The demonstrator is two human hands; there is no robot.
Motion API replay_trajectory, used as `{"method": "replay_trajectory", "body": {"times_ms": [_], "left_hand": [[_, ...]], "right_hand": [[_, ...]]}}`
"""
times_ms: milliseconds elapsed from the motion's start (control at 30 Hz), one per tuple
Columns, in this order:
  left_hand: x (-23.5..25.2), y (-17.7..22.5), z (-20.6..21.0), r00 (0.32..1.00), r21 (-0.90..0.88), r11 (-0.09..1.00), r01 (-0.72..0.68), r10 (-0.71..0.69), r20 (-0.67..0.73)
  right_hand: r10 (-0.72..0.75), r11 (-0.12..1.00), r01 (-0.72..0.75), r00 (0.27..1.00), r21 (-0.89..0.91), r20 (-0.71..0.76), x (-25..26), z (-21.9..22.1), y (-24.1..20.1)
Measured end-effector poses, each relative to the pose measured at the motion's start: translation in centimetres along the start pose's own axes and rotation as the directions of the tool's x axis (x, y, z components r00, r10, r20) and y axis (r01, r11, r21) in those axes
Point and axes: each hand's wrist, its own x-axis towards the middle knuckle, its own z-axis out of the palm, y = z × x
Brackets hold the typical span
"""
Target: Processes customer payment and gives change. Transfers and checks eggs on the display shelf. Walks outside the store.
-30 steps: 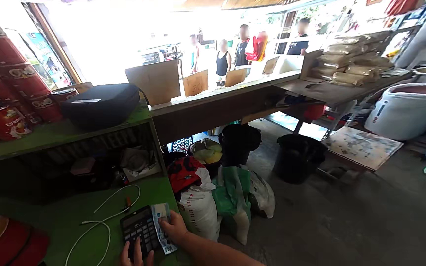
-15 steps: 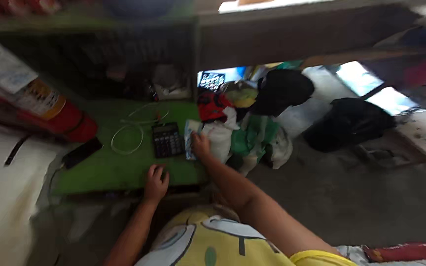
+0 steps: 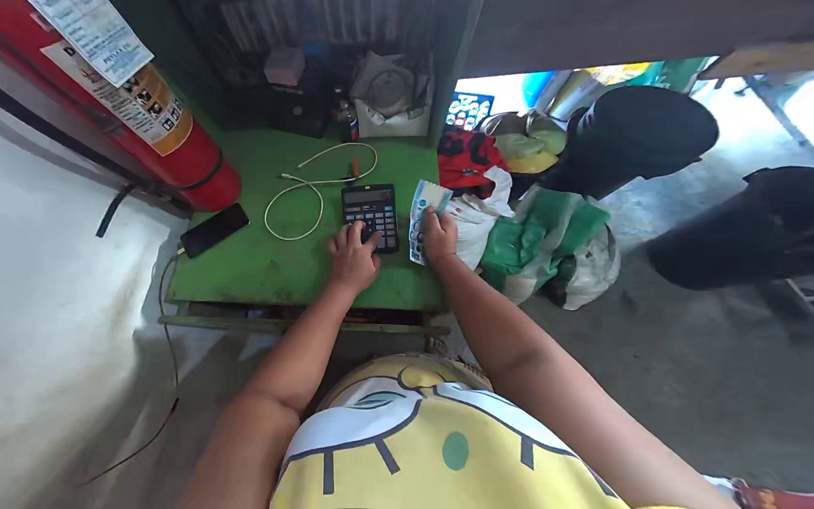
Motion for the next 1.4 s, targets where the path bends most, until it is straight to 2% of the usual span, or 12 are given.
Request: {"method": "replay_trajectory", "body": {"times_ms": [167,300,433,633,800,1033,1300,1400], "left_hand": [[0.5,0.2,-0.8,0.998,0.051,0.999,-0.015,0.012,0.065],[0.0,-1.5,-2.3,0.985,-0.086,0.982,0.169,-0.172,-0.028],[-1.0,-3.1,-2.4,0.951,-0.093,0.960,0.264,-0.275,-0.140],[-1.7,-3.2,-0.9,0.959,-0.048,0.973,0.225,-0.230,-0.167],[-2.6,-2.6,-1.2,0.958,-0.003,0.982,0.191,-0.187,-0.219],[-3.4,-2.0,-1.1,0.959,0.025,0.980,0.196,-0.186,-0.214],[-3.1,-2.0,-0.8,0.962,0.049,0.976,0.212,-0.199,-0.189],[-2.7,-0.4,-1.2,0.962,0.005,0.983,0.181,-0.176,-0.208]], "right_hand": [[0.015,1.000,-0.015,1.000,0.007,0.026,0.6,0.0,0.3],[0.025,0.999,-0.027,0.998,0.031,0.058,1.3,0.0,0.1],[0.012,0.997,-0.016,0.998,0.072,0.057,1.6,0.1,0.5],[-0.003,0.994,-0.005,0.997,0.107,0.071,1.6,0.0,0.2],[-0.004,0.990,-0.006,0.997,0.142,0.076,1.6,-0.1,0.5],[0.018,0.994,-0.029,0.995,0.107,0.099,1.5,-0.4,0.3],[-0.007,0.989,-0.007,0.996,0.151,0.093,1.5,-0.3,0.9],[0.002,0.988,-0.016,0.996,0.155,0.092,1.6,-0.2,0.8]]}}
